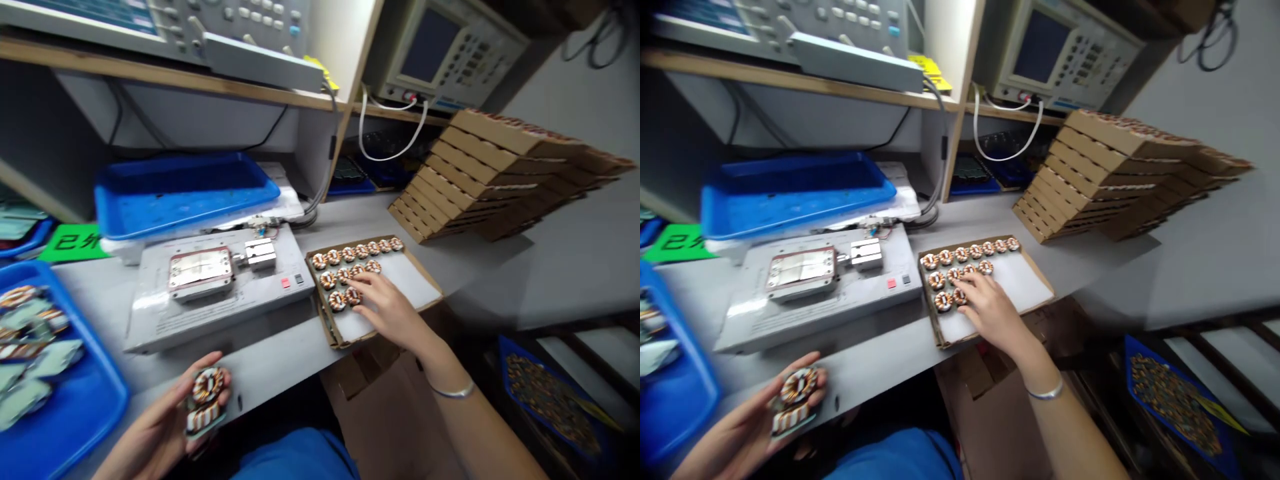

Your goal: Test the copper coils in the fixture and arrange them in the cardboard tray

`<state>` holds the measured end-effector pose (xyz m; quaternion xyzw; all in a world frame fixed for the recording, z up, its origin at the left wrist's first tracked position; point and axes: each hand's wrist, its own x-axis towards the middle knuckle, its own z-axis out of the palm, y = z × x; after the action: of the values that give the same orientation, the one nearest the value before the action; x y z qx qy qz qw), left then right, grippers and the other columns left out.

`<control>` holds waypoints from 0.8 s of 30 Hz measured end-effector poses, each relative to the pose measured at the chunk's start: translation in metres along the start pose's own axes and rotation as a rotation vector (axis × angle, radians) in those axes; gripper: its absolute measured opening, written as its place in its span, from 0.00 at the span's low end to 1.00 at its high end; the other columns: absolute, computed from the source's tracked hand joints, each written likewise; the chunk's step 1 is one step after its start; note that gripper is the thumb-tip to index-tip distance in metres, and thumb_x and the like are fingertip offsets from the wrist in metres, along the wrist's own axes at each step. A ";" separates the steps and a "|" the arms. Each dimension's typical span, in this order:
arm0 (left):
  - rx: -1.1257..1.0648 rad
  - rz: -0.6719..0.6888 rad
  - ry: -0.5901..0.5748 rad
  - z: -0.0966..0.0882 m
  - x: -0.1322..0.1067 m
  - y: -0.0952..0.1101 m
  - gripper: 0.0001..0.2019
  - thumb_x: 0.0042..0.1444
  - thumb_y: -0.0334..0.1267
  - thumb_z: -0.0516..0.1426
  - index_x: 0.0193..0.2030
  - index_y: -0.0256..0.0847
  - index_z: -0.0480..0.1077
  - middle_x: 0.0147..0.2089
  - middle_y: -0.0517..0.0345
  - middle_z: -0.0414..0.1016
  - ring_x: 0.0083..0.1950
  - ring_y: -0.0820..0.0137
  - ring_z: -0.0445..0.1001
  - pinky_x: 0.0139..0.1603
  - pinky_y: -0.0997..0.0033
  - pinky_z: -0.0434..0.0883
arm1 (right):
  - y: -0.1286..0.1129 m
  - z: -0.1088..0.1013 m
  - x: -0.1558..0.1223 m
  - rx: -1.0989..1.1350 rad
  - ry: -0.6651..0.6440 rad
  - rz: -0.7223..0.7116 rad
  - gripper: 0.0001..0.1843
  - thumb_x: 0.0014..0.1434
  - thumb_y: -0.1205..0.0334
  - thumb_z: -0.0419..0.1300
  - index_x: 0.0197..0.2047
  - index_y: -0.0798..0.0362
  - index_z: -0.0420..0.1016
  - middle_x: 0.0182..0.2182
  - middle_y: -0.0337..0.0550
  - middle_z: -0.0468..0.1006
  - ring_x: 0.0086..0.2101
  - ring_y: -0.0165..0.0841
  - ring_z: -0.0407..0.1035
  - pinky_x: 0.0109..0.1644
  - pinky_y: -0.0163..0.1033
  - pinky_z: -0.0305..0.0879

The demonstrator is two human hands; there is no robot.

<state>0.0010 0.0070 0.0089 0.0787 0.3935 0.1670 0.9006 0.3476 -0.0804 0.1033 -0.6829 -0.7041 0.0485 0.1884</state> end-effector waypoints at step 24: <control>-0.036 0.211 -0.254 -0.003 -0.005 -0.005 0.19 0.58 0.44 0.49 0.54 0.40 0.58 0.38 0.53 0.69 0.33 0.71 0.69 0.17 0.79 0.60 | -0.136 0.079 0.167 0.306 -0.001 -0.362 0.18 0.59 0.65 0.52 0.53 0.54 0.66 0.44 0.49 0.70 0.46 0.37 0.64 0.51 0.45 0.62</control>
<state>-0.0033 0.0003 0.0085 0.1240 0.2629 0.2561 0.9219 0.1934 0.0895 0.1078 -0.5089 -0.7997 0.1204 0.2950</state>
